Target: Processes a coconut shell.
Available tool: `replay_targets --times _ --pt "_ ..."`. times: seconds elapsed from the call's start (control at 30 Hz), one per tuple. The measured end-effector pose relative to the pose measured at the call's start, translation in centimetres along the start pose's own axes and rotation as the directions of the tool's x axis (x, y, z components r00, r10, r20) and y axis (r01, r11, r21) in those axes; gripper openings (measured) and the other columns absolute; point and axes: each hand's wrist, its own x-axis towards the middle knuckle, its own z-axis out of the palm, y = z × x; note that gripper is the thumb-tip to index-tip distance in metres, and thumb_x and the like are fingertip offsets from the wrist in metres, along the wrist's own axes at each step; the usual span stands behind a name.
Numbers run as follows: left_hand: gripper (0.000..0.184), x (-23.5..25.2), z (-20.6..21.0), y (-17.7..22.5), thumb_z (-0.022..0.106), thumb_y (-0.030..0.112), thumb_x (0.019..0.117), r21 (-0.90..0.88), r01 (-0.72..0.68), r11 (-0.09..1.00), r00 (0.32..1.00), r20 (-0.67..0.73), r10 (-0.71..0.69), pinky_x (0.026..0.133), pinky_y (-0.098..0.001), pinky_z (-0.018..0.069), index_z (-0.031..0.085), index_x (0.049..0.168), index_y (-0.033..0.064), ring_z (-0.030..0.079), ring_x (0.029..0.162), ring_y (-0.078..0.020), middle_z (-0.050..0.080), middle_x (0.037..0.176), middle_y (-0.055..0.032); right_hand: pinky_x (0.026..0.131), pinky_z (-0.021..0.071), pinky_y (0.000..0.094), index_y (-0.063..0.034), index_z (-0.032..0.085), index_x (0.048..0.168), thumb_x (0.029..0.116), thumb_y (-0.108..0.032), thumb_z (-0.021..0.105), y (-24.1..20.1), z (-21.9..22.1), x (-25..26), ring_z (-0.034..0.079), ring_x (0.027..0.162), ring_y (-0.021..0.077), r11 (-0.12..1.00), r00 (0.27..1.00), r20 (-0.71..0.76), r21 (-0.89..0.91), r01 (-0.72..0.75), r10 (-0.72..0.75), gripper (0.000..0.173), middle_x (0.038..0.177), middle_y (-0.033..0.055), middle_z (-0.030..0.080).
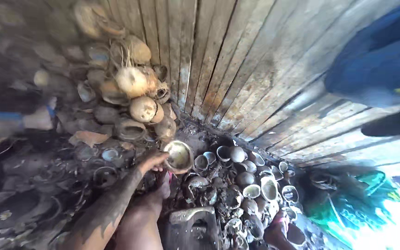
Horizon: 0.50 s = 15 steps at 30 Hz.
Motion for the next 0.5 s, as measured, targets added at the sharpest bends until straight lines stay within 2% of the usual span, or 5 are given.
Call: replay_targets --times 0.07,0.17,0.27,0.33,0.5 --pt "0.056 -4.0 2.0 0.7 0.051 0.048 0.1038 0.099 -0.061 0.993 0.998 0.008 0.06 0.074 -0.048 0.0593 0.058 0.133 0.0001 0.07 0.076 -0.0295 0.069 0.103 -0.0221 0.068 0.0463 0.0135 0.0183 0.059 0.098 0.0768 0.011 0.067 -1.3 -1.6 -1.6 0.054 0.069 0.0046 0.995 0.995 -0.007 -0.016 -0.097 0.097 0.024 0.084 0.019 0.063" --pt "0.054 -9.0 4.4 1.9 0.05 0.045 0.1047 0.243 -0.139 0.96 0.99 0.006 0.142 0.07 -0.047 0.0592 0.057 0.132 -0.0004 0.069 0.07 -0.0288 0.068 0.098 -0.0216 0.062 0.0478 0.0166 0.0174 0.059 0.095 0.0797 0.007 0.069 5.4 -1.5 -4.7 0.056 0.065 0.0044 0.992 0.997 -0.036 0.101 0.071 -0.067 0.021 0.077 0.0156 0.061" --pt "0.05 -12.8 6.2 1.4 0.05 0.044 0.1051 0.364 -0.19 0.912 0.981 0.05 0.185 0.068 -0.0442 0.0578 0.062 0.126 0.0009 0.067 0.067 -0.0261 0.068 0.091 -0.0182 0.068 0.0509 0.0253 0.0183 0.054 0.115 0.1001 0.006 0.054 1.4 -2.2 -8.3 0.055 0.067 0.0088 0.915 0.927 0.107 0.155 -0.373 0.36 0.02 0.083 0.0145 0.059" --pt "0.048 -14.5 7.3 0.2 0.05 0.044 0.1044 0.397 -0.217 0.892 0.976 0.097 0.194 0.07 -0.0477 0.0571 0.063 0.124 0.0016 0.067 0.07 -0.0282 0.068 0.094 -0.019 0.065 0.0527 0.0247 0.0156 0.049 0.122 0.1063 0.001 0.045 0.9 -2.7 -9.4 0.055 0.061 0.0085 0.838 0.88 0.103 0.271 -0.474 0.464 0.022 0.081 0.0114 0.056" --pt "0.043 -17.0 10.6 -4.2 0.05 0.042 0.1043 0.35 -0.252 0.902 0.96 0.205 0.188 0.064 -0.0465 0.0501 0.068 0.111 0.004 0.058 0.066 -0.0249 0.063 0.086 -0.015 0.046 0.0503 0.028 0.0018 0.052 0.118 0.1063 -0.017 0.054 16.7 -0.6 -9.8 0.051 0.045 0.0092 0.756 0.919 0.028 0.558 -0.341 0.394 0.022 0.062 0.003 0.054"
